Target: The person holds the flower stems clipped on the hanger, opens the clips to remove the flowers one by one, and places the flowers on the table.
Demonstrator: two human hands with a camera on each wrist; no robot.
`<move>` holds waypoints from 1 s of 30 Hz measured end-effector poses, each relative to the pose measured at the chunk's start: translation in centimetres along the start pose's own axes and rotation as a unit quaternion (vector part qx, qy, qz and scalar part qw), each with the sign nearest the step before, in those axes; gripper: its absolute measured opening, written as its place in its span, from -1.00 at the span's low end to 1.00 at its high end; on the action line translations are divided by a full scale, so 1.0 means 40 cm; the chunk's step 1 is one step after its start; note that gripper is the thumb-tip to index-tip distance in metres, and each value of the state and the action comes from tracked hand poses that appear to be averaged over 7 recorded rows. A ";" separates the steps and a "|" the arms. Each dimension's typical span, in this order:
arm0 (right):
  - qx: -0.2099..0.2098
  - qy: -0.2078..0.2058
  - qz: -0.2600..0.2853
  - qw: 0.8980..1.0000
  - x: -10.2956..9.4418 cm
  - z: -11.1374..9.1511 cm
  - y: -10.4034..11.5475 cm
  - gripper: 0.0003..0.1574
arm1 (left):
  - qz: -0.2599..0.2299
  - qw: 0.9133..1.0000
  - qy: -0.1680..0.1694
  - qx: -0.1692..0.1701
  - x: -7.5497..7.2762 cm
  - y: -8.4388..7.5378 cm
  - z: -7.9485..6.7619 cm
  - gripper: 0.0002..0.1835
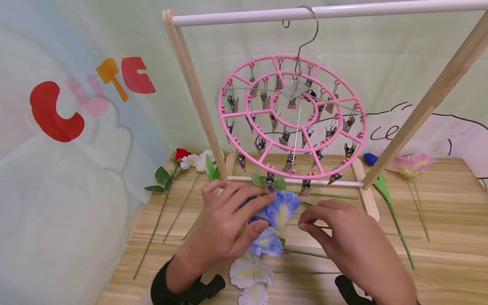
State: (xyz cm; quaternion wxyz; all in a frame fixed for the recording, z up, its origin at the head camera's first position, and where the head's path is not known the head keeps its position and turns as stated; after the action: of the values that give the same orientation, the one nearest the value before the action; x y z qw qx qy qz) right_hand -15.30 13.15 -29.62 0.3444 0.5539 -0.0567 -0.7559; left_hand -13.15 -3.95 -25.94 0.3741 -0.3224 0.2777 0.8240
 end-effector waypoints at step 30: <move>0.018 -0.070 0.028 0.997 -0.125 -0.074 -0.125 -0.30 | -0.016 0.998 -0.055 -0.033 -0.032 0.034 -0.007 -0.37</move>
State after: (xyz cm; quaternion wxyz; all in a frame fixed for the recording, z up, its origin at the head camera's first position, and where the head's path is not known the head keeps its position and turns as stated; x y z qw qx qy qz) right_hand -14.25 20.75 -29.09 0.3507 0.5038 -0.1096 -0.7818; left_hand -13.50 -5.46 -24.88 0.3909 -0.2932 0.2243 0.8432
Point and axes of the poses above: each hand's wrist, its own z-axis towards the middle knuckle, its own x-axis out of the palm, y = z × x, the point moved 9 cm from there along z, towards the middle knuckle, and after that the axes turned 8 degrees about x, right-handed, at the moved point
